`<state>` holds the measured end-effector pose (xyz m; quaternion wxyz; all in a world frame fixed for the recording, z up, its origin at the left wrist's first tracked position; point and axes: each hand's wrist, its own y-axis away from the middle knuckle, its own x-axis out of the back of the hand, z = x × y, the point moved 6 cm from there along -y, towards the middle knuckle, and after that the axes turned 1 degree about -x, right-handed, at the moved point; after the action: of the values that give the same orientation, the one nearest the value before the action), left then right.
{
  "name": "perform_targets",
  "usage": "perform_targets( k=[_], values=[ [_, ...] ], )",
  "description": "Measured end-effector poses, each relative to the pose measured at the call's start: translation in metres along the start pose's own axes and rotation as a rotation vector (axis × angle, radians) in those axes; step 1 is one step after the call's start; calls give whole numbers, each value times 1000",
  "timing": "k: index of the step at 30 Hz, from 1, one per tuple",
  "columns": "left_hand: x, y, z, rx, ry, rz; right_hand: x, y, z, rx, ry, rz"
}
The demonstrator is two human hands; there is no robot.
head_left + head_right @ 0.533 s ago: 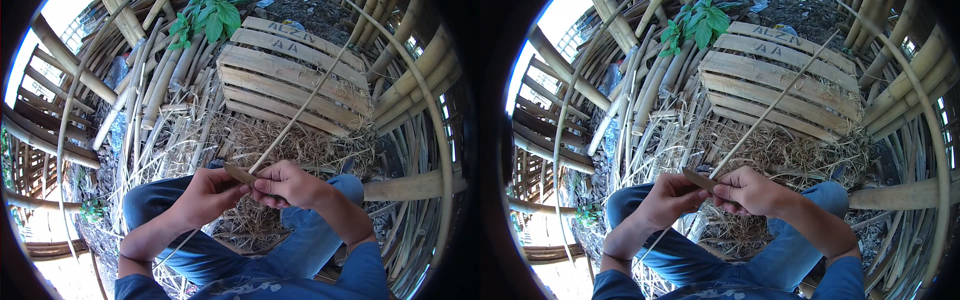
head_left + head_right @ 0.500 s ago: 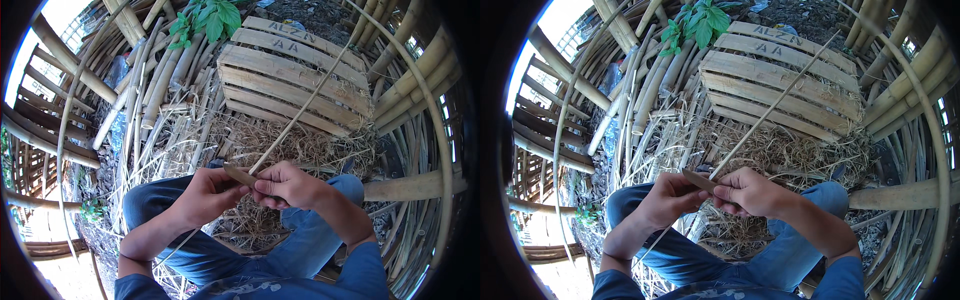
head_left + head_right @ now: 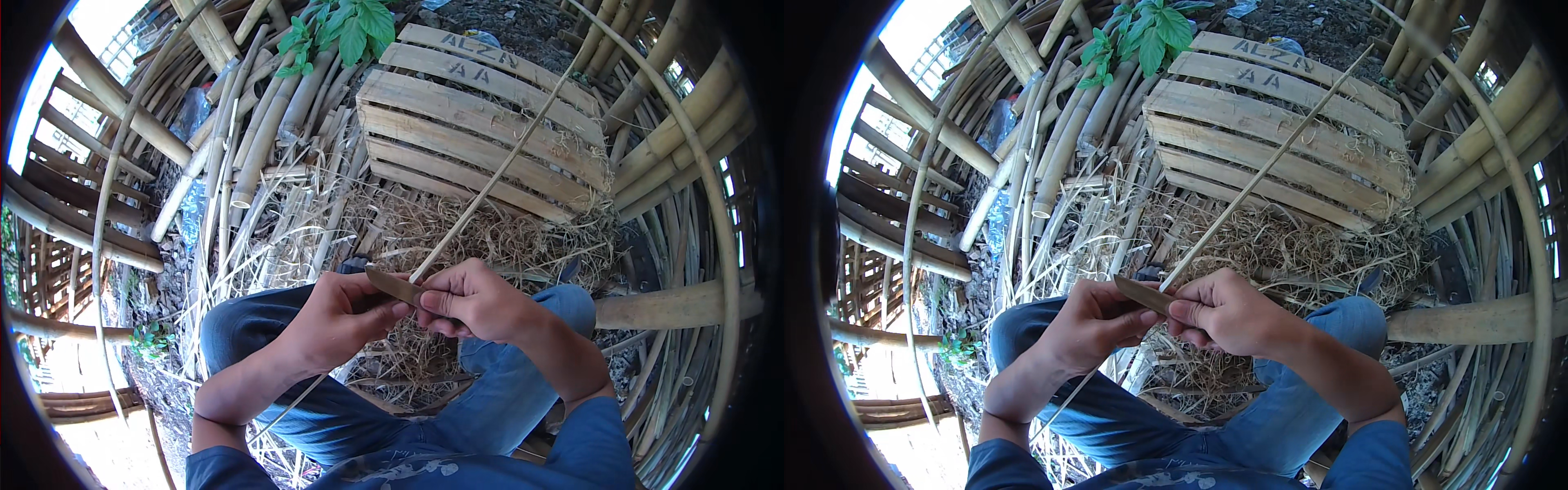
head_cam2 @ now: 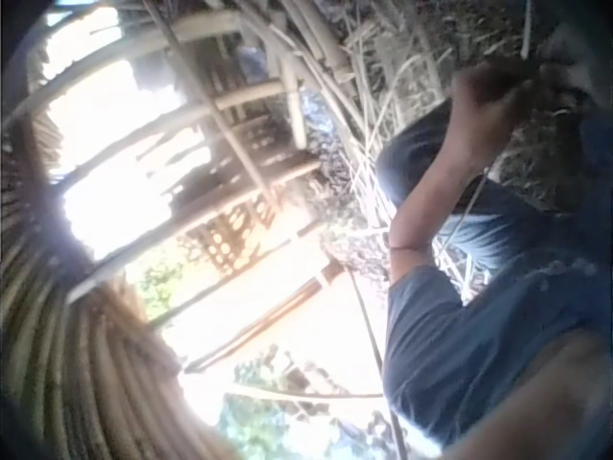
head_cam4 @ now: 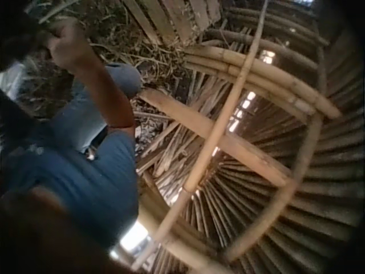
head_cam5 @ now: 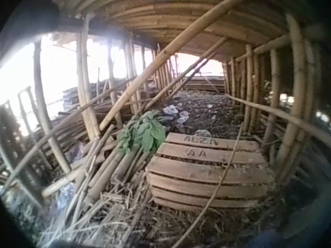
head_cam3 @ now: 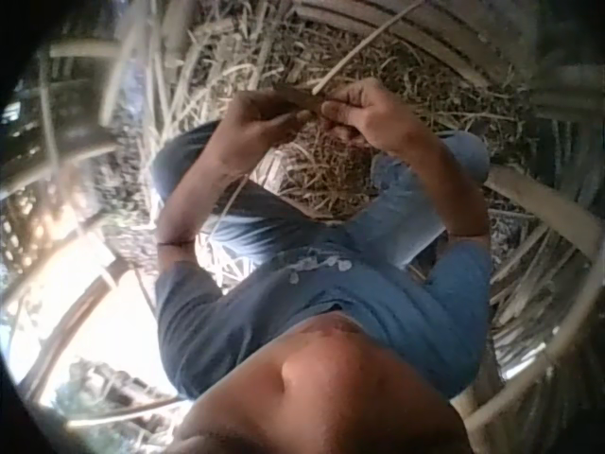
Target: The person shapes and scrapes a thin bamboo stick using a knife.
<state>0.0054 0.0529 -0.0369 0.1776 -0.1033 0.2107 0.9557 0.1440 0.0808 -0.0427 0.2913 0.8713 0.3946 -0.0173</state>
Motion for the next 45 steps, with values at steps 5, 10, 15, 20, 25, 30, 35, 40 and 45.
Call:
perform_targets(
  k=[5,10,15,20,25,30,35,40,45],
  values=[
    [-1,0,4,22,-6,13,7,0,-2,19,13,47],
    [-1,0,3,53,32,20,24,5,-9,99,54,189],
    [0,3,-1,96,33,25,68,11,-22,157,-191,263],
    [-3,0,1,102,21,49,31,4,-7,81,-78,139],
    [-3,-3,-6,19,88,9,3,0,4,-41,-14,-30],
    [-2,-5,-7,-14,67,-25,2,2,-1,-34,-40,-37],
    [-3,-5,-5,52,92,-15,50,13,-22,218,-3,299],
    [-11,-8,-9,83,134,-49,56,9,-20,329,-209,510],
    [-18,-7,-13,70,55,-96,62,6,-21,340,-263,546]
  ],
)
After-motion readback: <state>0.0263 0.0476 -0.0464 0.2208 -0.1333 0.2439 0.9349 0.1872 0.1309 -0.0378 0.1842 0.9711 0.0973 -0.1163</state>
